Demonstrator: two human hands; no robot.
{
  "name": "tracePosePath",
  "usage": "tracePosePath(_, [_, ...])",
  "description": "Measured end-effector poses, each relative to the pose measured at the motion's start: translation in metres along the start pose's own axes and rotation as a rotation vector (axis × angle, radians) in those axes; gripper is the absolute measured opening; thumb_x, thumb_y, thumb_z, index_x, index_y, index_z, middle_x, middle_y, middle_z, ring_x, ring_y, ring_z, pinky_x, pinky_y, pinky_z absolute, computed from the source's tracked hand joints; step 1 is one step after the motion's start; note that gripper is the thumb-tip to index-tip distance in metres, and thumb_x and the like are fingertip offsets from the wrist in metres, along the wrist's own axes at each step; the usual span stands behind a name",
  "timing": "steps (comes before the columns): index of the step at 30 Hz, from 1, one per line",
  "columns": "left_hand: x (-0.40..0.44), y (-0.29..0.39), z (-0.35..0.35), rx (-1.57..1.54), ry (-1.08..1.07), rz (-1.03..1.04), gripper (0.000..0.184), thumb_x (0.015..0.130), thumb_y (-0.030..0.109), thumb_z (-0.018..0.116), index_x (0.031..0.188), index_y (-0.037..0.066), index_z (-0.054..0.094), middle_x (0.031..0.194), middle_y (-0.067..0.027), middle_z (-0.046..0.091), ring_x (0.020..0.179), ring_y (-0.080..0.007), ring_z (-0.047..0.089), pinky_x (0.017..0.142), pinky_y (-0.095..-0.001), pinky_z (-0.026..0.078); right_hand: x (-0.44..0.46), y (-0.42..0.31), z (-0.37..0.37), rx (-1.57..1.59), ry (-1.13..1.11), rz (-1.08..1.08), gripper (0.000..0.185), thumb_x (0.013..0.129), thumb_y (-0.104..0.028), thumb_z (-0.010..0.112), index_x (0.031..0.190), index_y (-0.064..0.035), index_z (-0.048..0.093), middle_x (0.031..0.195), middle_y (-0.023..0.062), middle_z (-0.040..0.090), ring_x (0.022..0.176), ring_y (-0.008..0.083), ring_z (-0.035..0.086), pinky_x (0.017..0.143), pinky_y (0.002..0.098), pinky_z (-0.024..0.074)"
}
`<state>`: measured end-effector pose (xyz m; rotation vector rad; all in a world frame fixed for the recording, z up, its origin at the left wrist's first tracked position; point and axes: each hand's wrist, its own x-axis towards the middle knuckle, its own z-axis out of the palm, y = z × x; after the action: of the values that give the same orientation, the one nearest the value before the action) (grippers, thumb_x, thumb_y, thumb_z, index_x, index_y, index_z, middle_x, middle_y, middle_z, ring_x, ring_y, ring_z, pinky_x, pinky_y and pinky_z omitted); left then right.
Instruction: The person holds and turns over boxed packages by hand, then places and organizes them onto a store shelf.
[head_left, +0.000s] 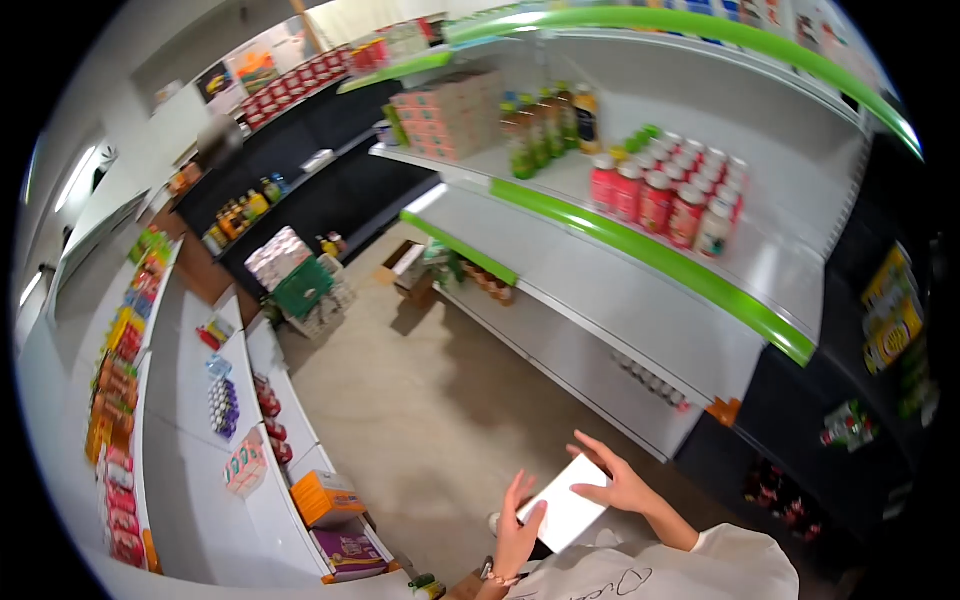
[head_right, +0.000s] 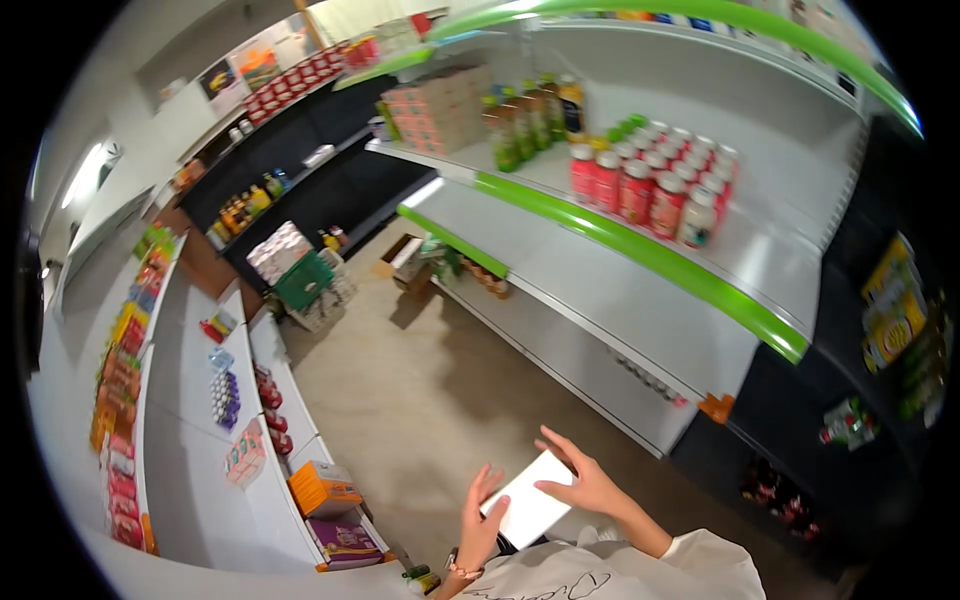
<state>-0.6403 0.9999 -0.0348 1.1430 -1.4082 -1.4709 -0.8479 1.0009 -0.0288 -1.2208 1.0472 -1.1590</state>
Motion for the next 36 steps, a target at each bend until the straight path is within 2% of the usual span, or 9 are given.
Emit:
tracePosePath(3, [0.011, -0.006, -0.061, -0.118, -0.207, -0.181, 0.075, 0.092, 0.011, 0.062, 0.151, 0.012, 0.016, 0.140, -0.0207, 0.044, 0.098, -0.0088, 0.053, 0.081, -0.0230, 0.047, 0.047, 0.007, 0.027, -0.042, -0.206, 0.080, 0.086, 0.080, -0.007, 0.073, 0.149, -0.0115, 0.022, 0.141, 0.0190, 0.042, 0.124, 0.0217, 0.047, 0.104, 0.0356, 0.0365])
tracePosePath(5, [0.018, -0.004, -0.100, -0.129, -0.302, -0.279, 0.079, 0.092, 0.011, 0.062, 0.152, 0.010, 0.011, 0.140, -0.0237, 0.041, 0.118, -0.0193, 0.049, 0.098, -0.0294, 0.040, 0.083, 0.004, 0.054, -0.163, -0.348, 0.041, 0.082, 0.082, -0.013, 0.073, 0.148, -0.0136, 0.024, 0.143, 0.0162, 0.038, 0.126, 0.0270, 0.045, 0.102, 0.0381, 0.0405])
tracePosePath(8, [0.037, -0.011, -0.152, -0.101, -0.356, -0.354, 0.094, 0.088, 0.016, 0.067, 0.150, 0.003, -0.003, 0.140, -0.0236, 0.038, 0.123, -0.0214, 0.045, 0.101, -0.0313, 0.037, 0.140, 0.013, 0.104, -0.172, -0.386, 0.045, 0.076, 0.083, -0.018, 0.072, 0.145, -0.0157, 0.029, 0.148, 0.0154, 0.028, 0.128, 0.0302, 0.043, 0.096, 0.0399, 0.0468])
tracePosePath(12, [0.057, 0.002, -0.205, 0.290, -0.183, -0.085, 0.118, 0.079, 0.024, 0.076, 0.142, -0.009, -0.018, 0.136, -0.0214, 0.038, 0.125, -0.0239, 0.042, 0.103, -0.0338, 0.036, 0.205, 0.009, 0.182, -0.225, -0.365, 0.023, 0.069, 0.084, -0.025, 0.071, 0.142, -0.0156, 0.035, 0.147, 0.0187, 0.026, 0.128, 0.0332, 0.042, 0.091, 0.0396, 0.0508])
tracePosePath(17, [0.084, -0.002, -0.261, 0.105, 0.015, -0.079, 0.089, 0.083, 0.020, 0.073, 0.141, -0.003, 0.010, 0.125, -0.0201, 0.048, 0.112, -0.0233, 0.052, 0.093, -0.0337, 0.045, 0.267, 0.012, 0.235, -0.147, -0.195, -0.163, 0.058, 0.086, -0.020, 0.068, 0.138, -0.0125, 0.042, 0.142, 0.0167, 0.037, 0.129, 0.0324, 0.041, 0.100, 0.0418, 0.0427])
tracePosePath(22, [0.138, -0.039, -0.306, -0.373, 0.557, -0.055, 0.053, 0.089, 0.015, 0.065, 0.125, 0.007, 0.027, 0.118, -0.0127, 0.050, 0.100, -0.0177, 0.056, 0.080, -0.0296, 0.050, 0.319, 0.039, 0.243, 0.021, -0.116, 0.059, 0.053, 0.092, -0.021, 0.061, 0.138, -0.0083, 0.039, 0.141, 0.0141, 0.040, 0.129, 0.0293, 0.040, 0.105, 0.0410, 0.0353])
tracePosePath(25, [0.179, -0.036, -0.335, -0.624, 0.822, -0.115, 0.048, 0.092, 0.022, 0.058, 0.129, 0.014, 0.028, 0.123, -0.0090, 0.048, 0.109, -0.0218, 0.054, 0.081, -0.0397, 0.051, 0.359, 0.072, 0.242, 0.140, -0.159, 0.179, 0.051, 0.095, -0.021, 0.055, 0.139, -0.0047, 0.034, 0.142, 0.0143, 0.039, 0.126, 0.0260, 0.042, 0.104, 0.0377, 0.0351])
tracePosePath(33, [0.325, 0.001, -0.419, -0.681, 1.077, 0.119, 0.041, 0.095, 0.023, 0.051, 0.129, 0.014, 0.029, 0.131, -0.0061, 0.043, 0.111, -0.0193, 0.052, 0.075, -0.0339, 0.055, 0.521, 0.068, 0.303, 0.335, -0.452, 0.100, 0.067, 0.096, -0.019, 0.053, 0.151, -0.0108, 0.016, 0.146, 0.0108, 0.032, 0.129, 0.0212, 0.037, 0.102, 0.0364, 0.0382])
tracePosePath(36, [0.385, 0.001, -0.453, -0.546, 0.975, 0.326, 0.035, 0.097, 0.021, 0.045, 0.127, 0.009, 0.033, 0.134, -0.0095, 0.040, 0.118, -0.0227, 0.047, 0.092, -0.0417, 0.047, 0.598, 0.028, 0.322, 0.362, -0.339, -0.056, 0.065, 0.095, -0.018, 0.054, 0.150, -0.0116, 0.019, 0.141, 0.0086, 0.038, 0.124, 0.0196, 0.041, 0.094, 0.0348, 0.0459])
